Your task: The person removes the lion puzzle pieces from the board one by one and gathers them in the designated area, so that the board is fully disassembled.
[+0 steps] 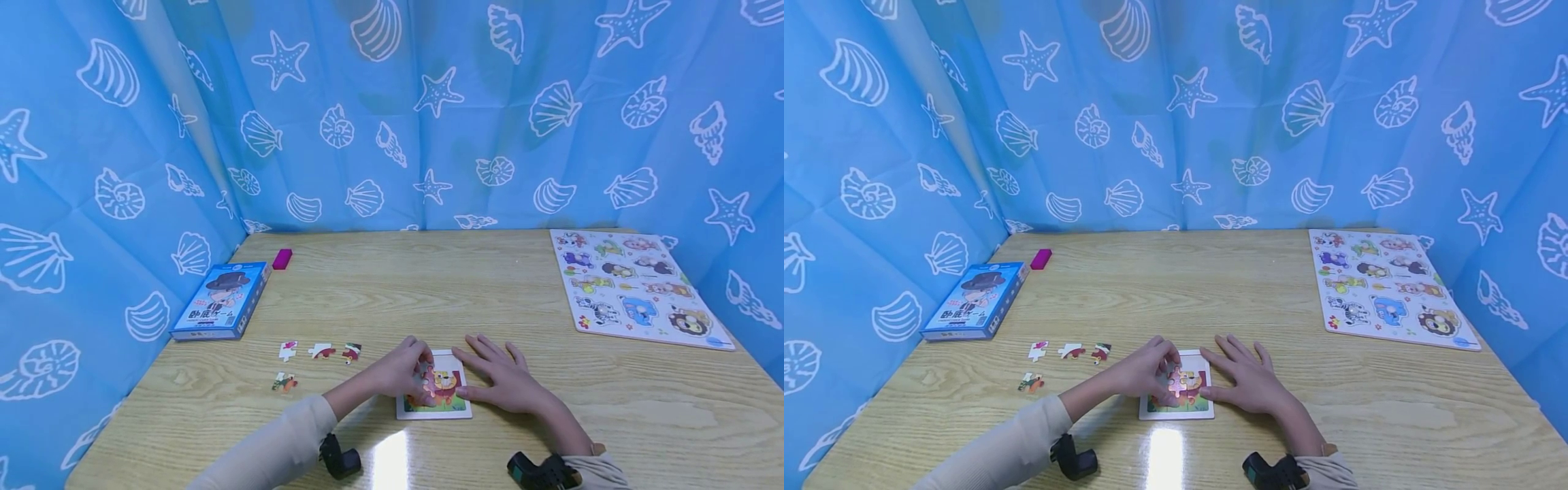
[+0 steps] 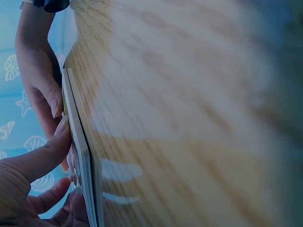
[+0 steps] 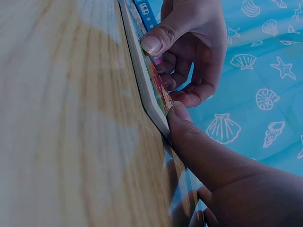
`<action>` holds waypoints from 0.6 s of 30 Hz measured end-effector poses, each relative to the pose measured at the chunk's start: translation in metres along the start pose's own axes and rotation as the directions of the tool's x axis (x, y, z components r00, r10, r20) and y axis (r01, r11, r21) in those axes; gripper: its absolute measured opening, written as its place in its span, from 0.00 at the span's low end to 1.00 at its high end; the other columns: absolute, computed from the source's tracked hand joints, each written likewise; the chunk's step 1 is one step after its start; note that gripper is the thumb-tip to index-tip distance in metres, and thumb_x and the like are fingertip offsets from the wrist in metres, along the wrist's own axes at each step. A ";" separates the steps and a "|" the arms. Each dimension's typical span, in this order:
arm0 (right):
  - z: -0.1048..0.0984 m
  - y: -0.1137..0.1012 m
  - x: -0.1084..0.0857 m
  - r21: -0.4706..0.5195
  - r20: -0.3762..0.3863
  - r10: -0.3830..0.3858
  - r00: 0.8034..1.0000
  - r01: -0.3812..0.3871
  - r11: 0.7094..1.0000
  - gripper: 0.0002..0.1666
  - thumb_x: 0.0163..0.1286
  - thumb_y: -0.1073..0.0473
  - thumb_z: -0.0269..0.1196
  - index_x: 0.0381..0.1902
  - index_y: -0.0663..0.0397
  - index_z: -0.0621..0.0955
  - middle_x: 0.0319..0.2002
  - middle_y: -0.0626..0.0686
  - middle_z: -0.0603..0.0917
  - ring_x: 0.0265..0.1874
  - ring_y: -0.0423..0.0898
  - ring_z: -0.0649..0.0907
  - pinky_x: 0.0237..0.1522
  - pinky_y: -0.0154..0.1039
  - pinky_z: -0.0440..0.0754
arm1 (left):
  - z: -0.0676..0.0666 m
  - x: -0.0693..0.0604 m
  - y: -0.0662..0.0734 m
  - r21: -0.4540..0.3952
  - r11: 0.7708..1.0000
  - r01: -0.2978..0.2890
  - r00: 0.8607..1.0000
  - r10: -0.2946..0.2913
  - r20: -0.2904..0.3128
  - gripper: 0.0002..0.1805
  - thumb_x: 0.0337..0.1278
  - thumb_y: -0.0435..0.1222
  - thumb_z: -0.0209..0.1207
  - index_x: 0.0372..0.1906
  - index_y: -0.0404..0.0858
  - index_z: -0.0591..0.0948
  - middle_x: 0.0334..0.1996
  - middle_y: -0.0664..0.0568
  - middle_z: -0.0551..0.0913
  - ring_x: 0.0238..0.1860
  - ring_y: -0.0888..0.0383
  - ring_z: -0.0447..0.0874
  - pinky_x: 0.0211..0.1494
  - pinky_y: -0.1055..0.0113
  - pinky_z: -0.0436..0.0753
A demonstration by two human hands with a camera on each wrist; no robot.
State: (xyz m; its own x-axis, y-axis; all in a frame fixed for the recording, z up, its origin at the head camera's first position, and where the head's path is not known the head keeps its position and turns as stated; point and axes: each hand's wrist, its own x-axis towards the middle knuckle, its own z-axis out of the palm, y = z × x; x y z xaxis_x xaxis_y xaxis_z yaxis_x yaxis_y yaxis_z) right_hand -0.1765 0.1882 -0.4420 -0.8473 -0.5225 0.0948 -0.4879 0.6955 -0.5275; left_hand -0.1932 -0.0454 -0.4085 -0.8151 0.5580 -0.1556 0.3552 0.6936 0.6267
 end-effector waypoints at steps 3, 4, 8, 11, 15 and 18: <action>0.000 0.000 0.000 0.000 0.003 0.000 1.000 0.000 1.000 0.41 0.62 0.37 0.61 0.68 0.50 0.69 0.69 0.63 0.59 0.69 0.62 0.52 0.60 0.67 0.37 | 0.000 0.001 -0.001 -0.002 1.000 -0.006 1.000 0.006 0.002 0.28 0.37 0.37 0.76 0.44 0.40 0.72 0.39 0.54 0.66 0.37 0.61 0.67 0.39 0.70 0.71; 0.000 0.000 0.000 0.000 0.003 0.000 1.000 0.000 1.000 0.41 0.62 0.37 0.61 0.68 0.50 0.69 0.69 0.63 0.59 0.69 0.62 0.52 0.60 0.67 0.37 | 0.000 0.001 -0.001 -0.002 1.000 -0.009 1.000 0.009 0.003 0.28 0.37 0.37 0.76 0.44 0.40 0.72 0.39 0.54 0.66 0.37 0.61 0.67 0.39 0.70 0.71; 0.001 0.001 0.000 -0.003 0.004 0.001 1.000 -0.001 1.000 0.41 0.62 0.36 0.60 0.68 0.50 0.69 0.70 0.62 0.59 0.69 0.62 0.52 0.60 0.67 0.37 | 0.000 0.001 -0.001 -0.006 1.000 -0.012 1.000 0.012 0.006 0.28 0.38 0.38 0.76 0.44 0.41 0.72 0.39 0.55 0.66 0.38 0.61 0.67 0.40 0.70 0.71; 0.001 0.002 0.001 -0.007 0.004 0.004 1.000 -0.004 1.000 0.41 0.62 0.35 0.60 0.68 0.49 0.69 0.70 0.62 0.59 0.69 0.62 0.52 0.60 0.67 0.37 | 0.000 0.001 -0.001 -0.009 1.000 -0.014 1.000 0.014 0.007 0.28 0.38 0.38 0.76 0.44 0.40 0.71 0.39 0.55 0.67 0.38 0.61 0.67 0.40 0.70 0.71; 0.002 0.003 0.001 -0.009 0.003 0.004 1.000 -0.004 1.000 0.41 0.62 0.36 0.60 0.68 0.49 0.69 0.70 0.63 0.59 0.69 0.62 0.52 0.60 0.67 0.37 | 0.000 0.000 -0.001 -0.020 0.999 -0.026 1.000 0.026 0.005 0.28 0.37 0.37 0.76 0.43 0.39 0.71 0.38 0.54 0.67 0.37 0.60 0.67 0.40 0.70 0.71; 0.002 0.003 0.001 -0.006 0.000 0.000 1.000 0.000 1.000 0.41 0.63 0.36 0.60 0.68 0.49 0.69 0.69 0.63 0.59 0.69 0.62 0.52 0.60 0.67 0.37 | -0.001 0.000 0.000 -0.026 0.999 -0.035 0.999 0.035 0.002 0.29 0.36 0.37 0.76 0.42 0.39 0.70 0.37 0.53 0.67 0.37 0.60 0.67 0.39 0.70 0.70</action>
State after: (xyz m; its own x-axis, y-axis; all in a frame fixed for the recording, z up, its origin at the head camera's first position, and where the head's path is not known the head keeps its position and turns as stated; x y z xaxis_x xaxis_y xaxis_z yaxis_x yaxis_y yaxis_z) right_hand -0.1780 0.1885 -0.4450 -0.8474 -0.5225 0.0944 -0.4890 0.6987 -0.5222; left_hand -0.1935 -0.0459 -0.4081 -0.8012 0.5829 -0.1352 0.3716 0.6618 0.6511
